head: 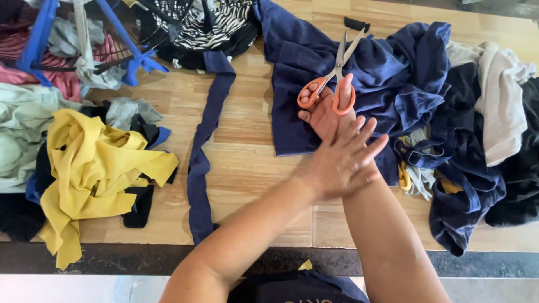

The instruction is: Cutting long strips from a piece of blue cloth using scissors for rug making.

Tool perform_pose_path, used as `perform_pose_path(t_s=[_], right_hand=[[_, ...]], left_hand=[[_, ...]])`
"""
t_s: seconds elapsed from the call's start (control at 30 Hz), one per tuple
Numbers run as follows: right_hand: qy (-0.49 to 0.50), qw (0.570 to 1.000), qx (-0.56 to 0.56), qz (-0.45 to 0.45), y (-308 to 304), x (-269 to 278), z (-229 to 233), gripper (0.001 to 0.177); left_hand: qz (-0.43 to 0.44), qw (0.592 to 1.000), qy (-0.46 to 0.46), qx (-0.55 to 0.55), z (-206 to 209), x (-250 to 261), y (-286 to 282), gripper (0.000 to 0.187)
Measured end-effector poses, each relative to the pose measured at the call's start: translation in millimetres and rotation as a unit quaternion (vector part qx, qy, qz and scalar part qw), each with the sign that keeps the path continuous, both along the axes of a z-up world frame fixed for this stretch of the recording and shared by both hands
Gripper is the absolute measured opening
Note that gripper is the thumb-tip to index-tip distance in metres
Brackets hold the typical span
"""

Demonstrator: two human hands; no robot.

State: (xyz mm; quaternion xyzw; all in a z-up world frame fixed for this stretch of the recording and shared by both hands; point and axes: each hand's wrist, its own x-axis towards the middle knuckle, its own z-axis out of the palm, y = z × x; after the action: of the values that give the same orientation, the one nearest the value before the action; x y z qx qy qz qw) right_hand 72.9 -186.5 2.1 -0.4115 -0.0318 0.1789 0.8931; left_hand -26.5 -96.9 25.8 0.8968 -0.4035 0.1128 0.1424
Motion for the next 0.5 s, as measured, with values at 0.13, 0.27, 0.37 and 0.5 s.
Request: perform_pose_path(t_s=[0.13,0.27,0.37,0.5], right_hand=[[-0.004,0.999,0.037,0.025,-2.2,-0.1,1.2,0.078],[-0.026,1.0,0.015,0.008,3.4,-5.0,6.4,0.077],[-0.023,1.0,0.005,-0.003,3.5,-2.6,10.0,0.078],[-0.055,0.998,-0.001,-0.026,7.9,-12.2,10.9,0.078]], left_hand=[[-0.079,0.97,0.108,-0.204,-8.3,-47.3,-0.7,0.075],[-0.149,0.924,0.243,-0.255,23.9,-62.4,39.2,0.056],[-0.019,0.928,0.268,-0.259,35.4,-31.0,77.4,0.031],[0.279,0.911,0.033,-0.303,12.2,16.0,120.9,0.018]])
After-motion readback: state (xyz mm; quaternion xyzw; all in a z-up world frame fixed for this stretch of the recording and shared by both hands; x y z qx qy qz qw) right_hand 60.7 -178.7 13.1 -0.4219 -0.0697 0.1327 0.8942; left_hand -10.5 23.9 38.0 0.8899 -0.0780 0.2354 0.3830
